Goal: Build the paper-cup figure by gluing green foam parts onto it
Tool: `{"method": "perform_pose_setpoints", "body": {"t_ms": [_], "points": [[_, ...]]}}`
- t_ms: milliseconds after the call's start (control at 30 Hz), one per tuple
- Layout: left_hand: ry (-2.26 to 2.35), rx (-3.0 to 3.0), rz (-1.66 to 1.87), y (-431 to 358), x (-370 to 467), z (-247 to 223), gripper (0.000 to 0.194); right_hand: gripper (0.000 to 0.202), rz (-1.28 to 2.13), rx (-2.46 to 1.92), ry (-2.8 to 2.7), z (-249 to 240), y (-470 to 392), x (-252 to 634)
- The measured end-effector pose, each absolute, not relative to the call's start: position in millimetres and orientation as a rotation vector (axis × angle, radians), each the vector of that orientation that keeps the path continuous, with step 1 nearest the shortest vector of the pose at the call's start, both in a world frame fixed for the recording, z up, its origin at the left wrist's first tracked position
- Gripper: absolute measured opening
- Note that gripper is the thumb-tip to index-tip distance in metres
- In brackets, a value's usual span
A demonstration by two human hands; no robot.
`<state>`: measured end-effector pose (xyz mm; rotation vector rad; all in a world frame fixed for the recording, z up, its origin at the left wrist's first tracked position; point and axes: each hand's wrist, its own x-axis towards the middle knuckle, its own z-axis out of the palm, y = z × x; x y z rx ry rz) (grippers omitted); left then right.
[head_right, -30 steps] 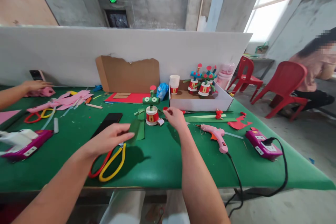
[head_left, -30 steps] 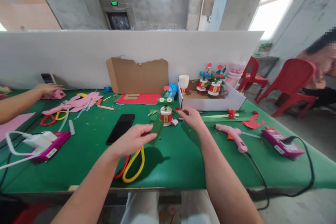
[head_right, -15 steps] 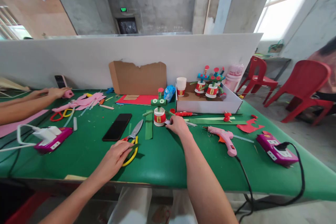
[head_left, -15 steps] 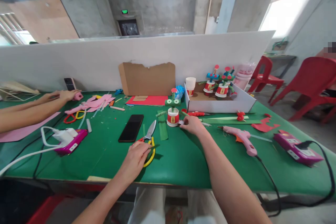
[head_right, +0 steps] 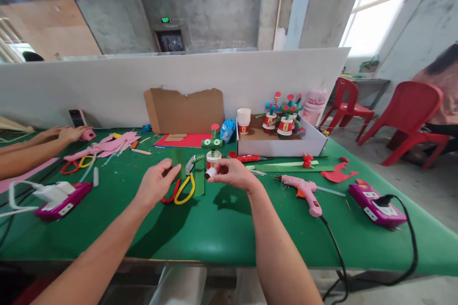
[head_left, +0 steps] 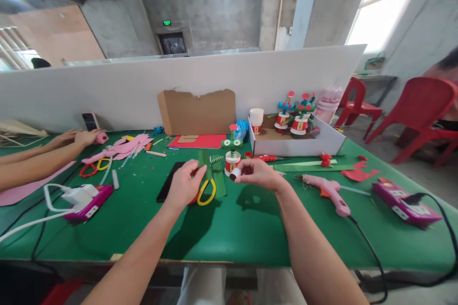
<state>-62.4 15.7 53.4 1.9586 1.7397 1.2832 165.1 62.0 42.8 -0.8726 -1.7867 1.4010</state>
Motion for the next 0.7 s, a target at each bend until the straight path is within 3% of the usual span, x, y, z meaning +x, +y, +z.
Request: {"method": "perform_pose_setpoints", "body": {"t_ms": [233,433,700], "points": [[1.367,1.439,1.723,48.5,-30.3,61.9,0.031,0.038,1.402,-0.752,-1.482,40.0,58.6,146.3],[1.332,1.458,1.62,48.5,-25.7,35.5,0.028,0.04,1.405,-0.771,-1.51,39.1,54.6,137.2],[1.332,1.484,1.641,47.6,-28.1,38.1,0.023,0.047,1.474,-0.744,-1.274,34.0,53.1,126.8]]}}
